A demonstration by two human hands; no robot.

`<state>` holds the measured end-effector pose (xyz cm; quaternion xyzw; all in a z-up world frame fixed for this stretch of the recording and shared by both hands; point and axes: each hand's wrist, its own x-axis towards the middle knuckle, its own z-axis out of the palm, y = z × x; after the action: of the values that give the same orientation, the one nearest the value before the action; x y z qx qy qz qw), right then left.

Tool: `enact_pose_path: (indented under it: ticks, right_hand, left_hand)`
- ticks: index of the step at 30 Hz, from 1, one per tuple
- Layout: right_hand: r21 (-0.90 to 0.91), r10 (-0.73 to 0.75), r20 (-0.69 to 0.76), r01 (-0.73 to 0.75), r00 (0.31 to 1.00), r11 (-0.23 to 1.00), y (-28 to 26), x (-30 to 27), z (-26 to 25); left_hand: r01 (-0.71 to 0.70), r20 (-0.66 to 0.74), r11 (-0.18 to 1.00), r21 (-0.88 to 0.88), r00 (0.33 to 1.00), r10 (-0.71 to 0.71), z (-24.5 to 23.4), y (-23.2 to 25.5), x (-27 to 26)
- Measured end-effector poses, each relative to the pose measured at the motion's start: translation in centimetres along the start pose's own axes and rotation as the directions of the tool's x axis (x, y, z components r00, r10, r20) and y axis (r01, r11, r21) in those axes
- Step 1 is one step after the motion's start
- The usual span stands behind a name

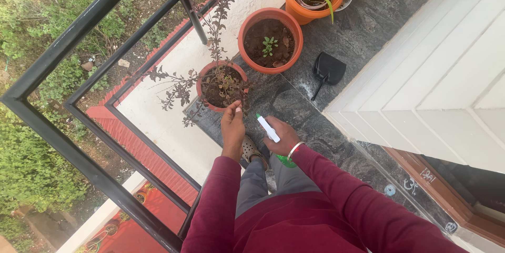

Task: The person uses a green spray bottle to mist the leaves and soil of several potted plants on a balcony. They hold the branches of a larger plant while spraying, then move to a smaller seedling and spray it thoroughly.

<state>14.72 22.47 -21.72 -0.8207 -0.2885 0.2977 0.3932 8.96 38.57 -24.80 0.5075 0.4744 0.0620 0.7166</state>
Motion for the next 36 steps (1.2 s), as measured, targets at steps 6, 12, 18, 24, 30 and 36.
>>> enact_pose_path:
  ticks: [6, 12, 18, 24, 30, 36]
  right_hand:
    - [0.002, 0.0, -0.066, 0.0, 0.998, 1.0, 0.6, -0.5, 0.1]
    - [-0.017, 0.015, -0.058, -0.016, 0.998, 1.0, 1.1, -0.8, -0.1]
    - [0.087, 0.047, -0.099, -0.038, 0.994, 0.996, 1.3, -0.9, -0.4]
    - [0.071, 0.055, -0.088, -0.049, 0.995, 0.996, 1.1, -0.5, -1.0]
    - [0.076, 0.058, -0.13, -0.049, 0.99, 0.996, 0.8, -0.1, -1.2]
    - [0.001, 0.026, -0.079, -0.026, 0.997, 1.0, 0.6, 0.0, -1.3]
  left_hand:
    - [0.023, -0.002, 1.0, 0.019, 1.0, -0.023, -0.2, -1.0, 0.1]
    - [0.014, 0.007, 1.0, -0.018, 1.0, -0.014, 0.0, -1.1, -0.2]
    - [0.041, 0.015, 0.999, 0.018, 0.999, -0.041, 0.4, -0.6, -0.7]
    - [0.035, 0.016, 0.999, 0.027, 0.999, -0.036, 1.0, -0.1, -0.9]
    - [0.03, 0.036, 0.999, 0.024, 0.999, -0.031, 1.3, -0.1, -0.6]
    - [0.027, 0.034, 1.0, 0.009, 0.999, -0.027, 1.0, -0.3, -0.4]
